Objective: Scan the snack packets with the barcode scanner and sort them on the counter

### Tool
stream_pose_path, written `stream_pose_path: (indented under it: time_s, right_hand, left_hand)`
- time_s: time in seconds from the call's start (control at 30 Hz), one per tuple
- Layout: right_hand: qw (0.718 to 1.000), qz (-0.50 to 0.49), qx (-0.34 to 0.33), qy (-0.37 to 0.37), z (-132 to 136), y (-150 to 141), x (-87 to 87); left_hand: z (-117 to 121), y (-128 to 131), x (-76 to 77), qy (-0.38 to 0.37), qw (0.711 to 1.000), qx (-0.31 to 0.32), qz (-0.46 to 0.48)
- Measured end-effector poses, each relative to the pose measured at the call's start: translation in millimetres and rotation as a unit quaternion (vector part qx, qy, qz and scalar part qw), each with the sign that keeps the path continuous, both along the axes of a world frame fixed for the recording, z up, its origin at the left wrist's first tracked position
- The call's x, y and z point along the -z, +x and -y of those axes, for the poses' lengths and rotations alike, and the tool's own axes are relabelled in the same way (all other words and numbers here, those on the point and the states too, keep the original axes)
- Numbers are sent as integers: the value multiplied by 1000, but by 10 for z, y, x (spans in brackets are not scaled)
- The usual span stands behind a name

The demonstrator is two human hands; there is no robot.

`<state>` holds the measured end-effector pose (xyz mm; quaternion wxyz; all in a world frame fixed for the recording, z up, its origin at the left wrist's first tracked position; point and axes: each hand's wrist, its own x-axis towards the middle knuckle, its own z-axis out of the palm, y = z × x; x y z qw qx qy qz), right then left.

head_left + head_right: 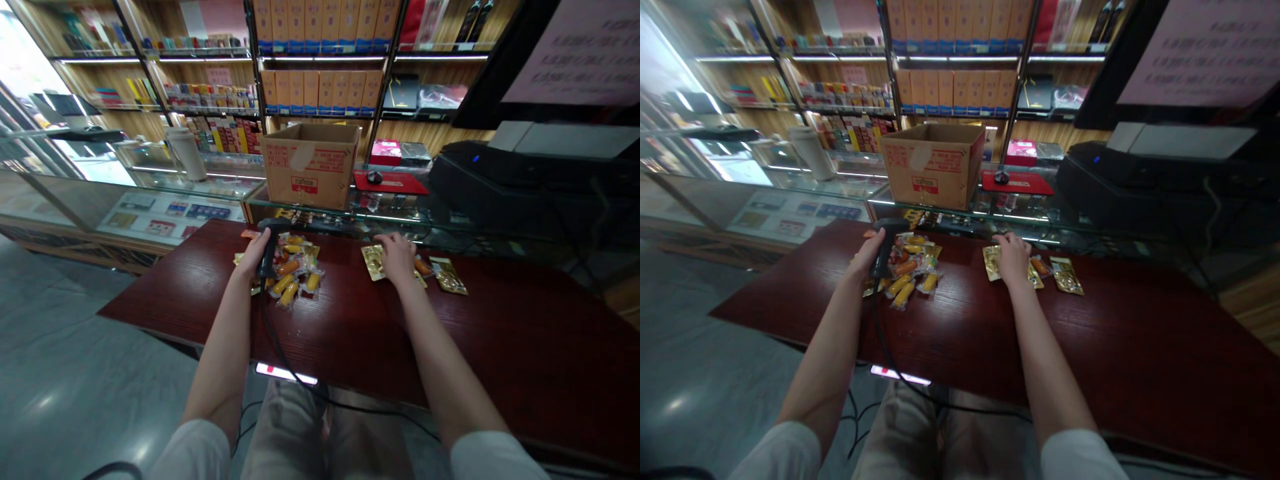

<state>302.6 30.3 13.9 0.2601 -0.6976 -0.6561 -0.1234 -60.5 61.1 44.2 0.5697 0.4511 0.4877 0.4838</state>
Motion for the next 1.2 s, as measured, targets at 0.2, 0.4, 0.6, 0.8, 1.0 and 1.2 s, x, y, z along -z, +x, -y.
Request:
stream_pose_path:
  time_s: [0.2,0.4,0.6,0.8,1.0,1.2]
  right_hand:
    - [993,55,-82,-61,273,-235,66]
    - [966,93,-125,-207,76,-657,107]
    - [986,55,9,-159,-97,-372,230]
    - [947,-169,-185,-202,-93,-934,136]
    - [911,-288,-241,-171,-145,-1214,282]
    - [843,-476,-225,-111,-238,-1038,435]
  left_hand:
    - [9,18,-35,-22,999,-30,38]
    - [-16,-33,-46,-20,997,-53,55]
    - [-95,-34,39,13,997,-45,60]
    - [-61,-8,12,13,999,-17,44]
    - [-17,1,-7,-20,1000,18,9]
    - [-4,37,30,-8,999,41,2]
